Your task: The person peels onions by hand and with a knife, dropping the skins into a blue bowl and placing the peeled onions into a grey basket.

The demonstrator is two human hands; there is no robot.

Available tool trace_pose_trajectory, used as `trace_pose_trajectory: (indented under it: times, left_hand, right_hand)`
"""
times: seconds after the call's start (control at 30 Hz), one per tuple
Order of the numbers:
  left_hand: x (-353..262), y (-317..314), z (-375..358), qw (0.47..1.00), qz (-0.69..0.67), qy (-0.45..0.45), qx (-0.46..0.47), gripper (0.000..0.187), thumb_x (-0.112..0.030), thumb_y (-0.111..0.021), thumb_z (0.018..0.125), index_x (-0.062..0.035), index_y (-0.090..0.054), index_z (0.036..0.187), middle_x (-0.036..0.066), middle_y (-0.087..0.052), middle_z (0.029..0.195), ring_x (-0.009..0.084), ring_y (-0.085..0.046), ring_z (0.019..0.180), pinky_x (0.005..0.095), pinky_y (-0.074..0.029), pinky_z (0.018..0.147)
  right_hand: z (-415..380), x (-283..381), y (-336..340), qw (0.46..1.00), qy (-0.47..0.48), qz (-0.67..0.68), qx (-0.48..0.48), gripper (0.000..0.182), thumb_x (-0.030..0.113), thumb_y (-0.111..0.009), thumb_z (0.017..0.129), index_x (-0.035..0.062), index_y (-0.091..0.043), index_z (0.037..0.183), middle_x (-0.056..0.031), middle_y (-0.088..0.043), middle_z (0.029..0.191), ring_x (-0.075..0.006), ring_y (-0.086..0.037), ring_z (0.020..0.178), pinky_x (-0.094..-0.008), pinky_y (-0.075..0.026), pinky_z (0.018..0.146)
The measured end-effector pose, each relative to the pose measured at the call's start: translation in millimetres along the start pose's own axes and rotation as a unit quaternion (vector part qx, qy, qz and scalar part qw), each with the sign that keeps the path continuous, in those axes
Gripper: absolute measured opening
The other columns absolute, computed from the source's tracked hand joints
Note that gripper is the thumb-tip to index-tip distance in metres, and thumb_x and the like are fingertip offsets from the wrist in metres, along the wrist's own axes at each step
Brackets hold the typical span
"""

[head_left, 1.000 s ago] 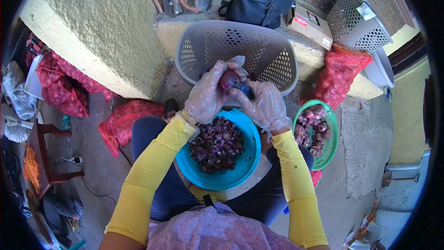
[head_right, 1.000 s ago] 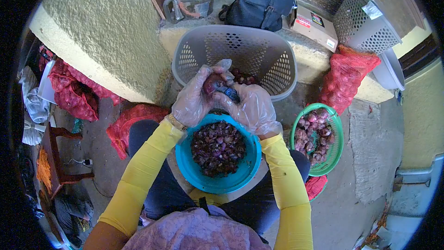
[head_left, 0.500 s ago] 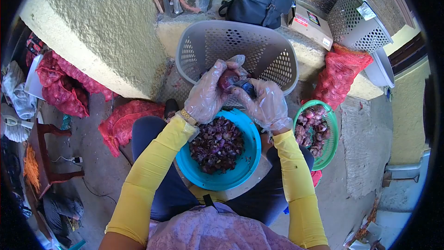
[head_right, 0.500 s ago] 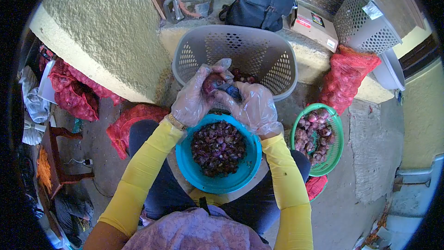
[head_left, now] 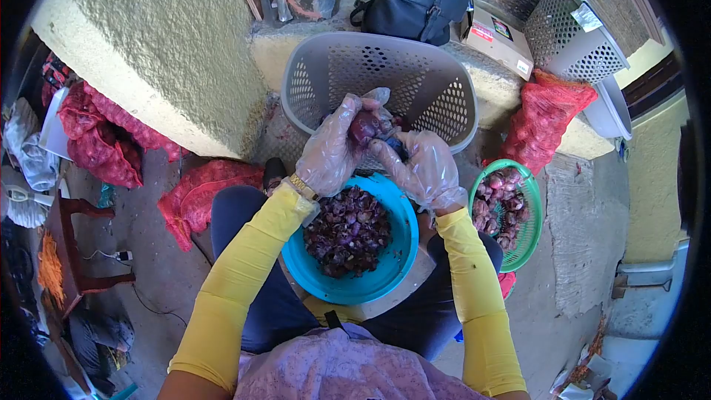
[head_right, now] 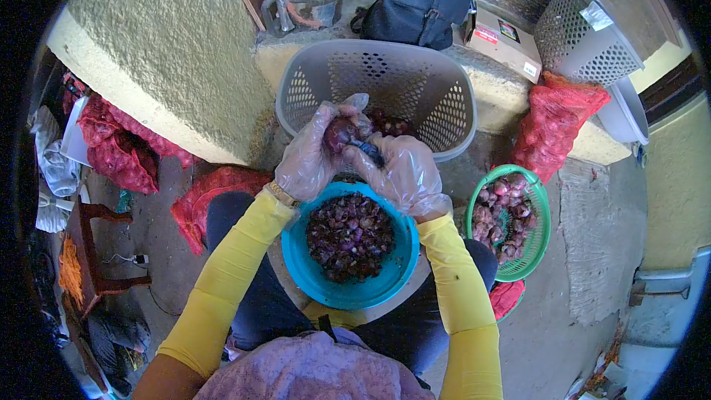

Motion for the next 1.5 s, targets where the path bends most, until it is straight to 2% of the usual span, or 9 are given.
trace_pose_trajectory:
  times: [0.1,0.27,0.33,0.43,0.6,0.8,1.17,1.27,1.5]
  left_hand:
    - [-1,-4,-1,1.000,-0.014,-0.010,-0.008,0.043,-0.043,-0.044,0.113,-0.0071,-0.060,0.131,0.011,-0.065,0.121,0.0232,-0.065,0.117,0.0408,-0.056,0.100]
    - [-6,-1,0,0.998,-0.037,-0.018,-0.044,0.046,-0.043,-0.043,0.113,-0.0033,-0.059,0.130,0.013,-0.063,0.120,0.0262,-0.065,0.116,0.0443,-0.057,0.103]
    - [-7,-5,-2,0.997,-0.071,-0.003,-0.012,0.048,-0.045,-0.044,0.112,-0.0008,-0.058,0.124,0.013,-0.056,0.124,0.0309,-0.059,0.125,0.0472,-0.050,0.115]
    - [-7,-2,1,0.998,-0.060,-0.015,-0.014,0.048,-0.045,-0.044,0.112,-0.0003,-0.057,0.125,0.014,-0.056,0.123,0.0335,-0.058,0.126,0.0502,-0.049,0.115]
    - [-2,3,4,0.995,-0.086,-0.015,-0.038,0.045,-0.039,-0.046,0.112,-0.0012,-0.059,0.131,0.014,-0.062,0.121,0.0282,-0.064,0.118,0.0477,-0.052,0.110]
    - [-5,0,-2,0.998,-0.058,-0.004,-0.025,0.043,-0.033,-0.050,0.111,-0.0044,-0.056,0.142,0.011,-0.063,0.127,0.0266,-0.062,0.124,0.0421,-0.051,0.109]
    - [-11,-8,2,0.991,-0.121,-0.048,0.011,0.041,-0.027,-0.055,0.108,0.0004,-0.055,0.139,0.012,-0.065,0.120,0.0284,-0.060,0.125,0.0448,-0.050,0.111]
    - [-11,-4,2,0.995,-0.075,-0.062,0.002,0.045,-0.029,-0.050,0.109,0.0020,-0.054,0.142,0.014,-0.064,0.128,0.0308,-0.060,0.127,0.0464,-0.049,0.110]
    - [4,-5,-1,0.993,-0.115,0.016,0.009,0.046,-0.039,-0.048,0.111,0.0013,-0.060,0.128,0.020,-0.064,0.131,0.0306,-0.063,0.121,0.0437,-0.055,0.102]
  right_hand:
    - [-1,-1,-5,0.999,0.035,0.007,-0.008,0.040,0.044,-0.074,0.091,0.0039,-0.077,0.089,-0.0240,-0.069,0.076,-0.0436,-0.068,0.071,-0.0518,-0.054,0.067]
    - [-3,16,-10,0.996,0.084,-0.004,0.044,0.041,0.047,-0.075,0.091,0.0056,-0.078,0.091,-0.0223,-0.069,0.075,-0.0426,-0.068,0.070,-0.0495,-0.054,0.066]
    - [-4,19,-13,0.992,0.096,0.014,0.074,0.039,0.045,-0.075,0.091,0.0063,-0.078,0.093,-0.0220,-0.069,0.076,-0.0429,-0.067,0.069,-0.0484,-0.053,0.066]
    - [-8,19,-22,0.975,0.128,-0.106,0.146,0.044,0.050,-0.078,0.087,0.0065,-0.078,0.093,-0.0205,-0.068,0.072,-0.0409,-0.067,0.067,-0.0469,-0.054,0.065]
    - [-3,26,-3,0.992,0.099,0.022,0.069,0.047,0.052,-0.083,0.082,0.0055,-0.076,0.088,-0.0191,-0.064,0.066,-0.0420,-0.066,0.065,-0.0460,-0.052,0.062]
    - [-3,-1,5,0.997,0.002,-0.056,-0.051,0.038,0.041,-0.085,0.083,0.0067,-0.071,0.090,-0.0181,-0.067,0.075,-0.0411,-0.067,0.071,-0.0465,-0.051,0.063]
    - [-4,4,12,0.997,0.020,0.037,-0.062,0.029,0.032,-0.084,0.086,0.0071,-0.073,0.096,-0.0176,-0.068,0.075,-0.0415,-0.068,0.072,-0.0471,-0.052,0.064]
    - [-4,-4,9,0.997,0.003,0.054,-0.060,0.027,0.030,-0.083,0.086,0.0069,-0.073,0.097,-0.0174,-0.068,0.076,-0.0407,-0.068,0.072,-0.0469,-0.052,0.064]
    - [-2,0,12,0.998,-0.014,0.038,-0.044,0.030,0.031,-0.081,0.089,0.0038,-0.072,0.098,-0.0187,-0.069,0.079,-0.0398,-0.068,0.073,-0.0446,-0.052,0.066]
Point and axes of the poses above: each hand's wrist, its own z-axis towards the middle knuckle, its own y-axis out of the back of the hand, x = y × z, the point moved 8 cm from there along z, towards the middle knuckle
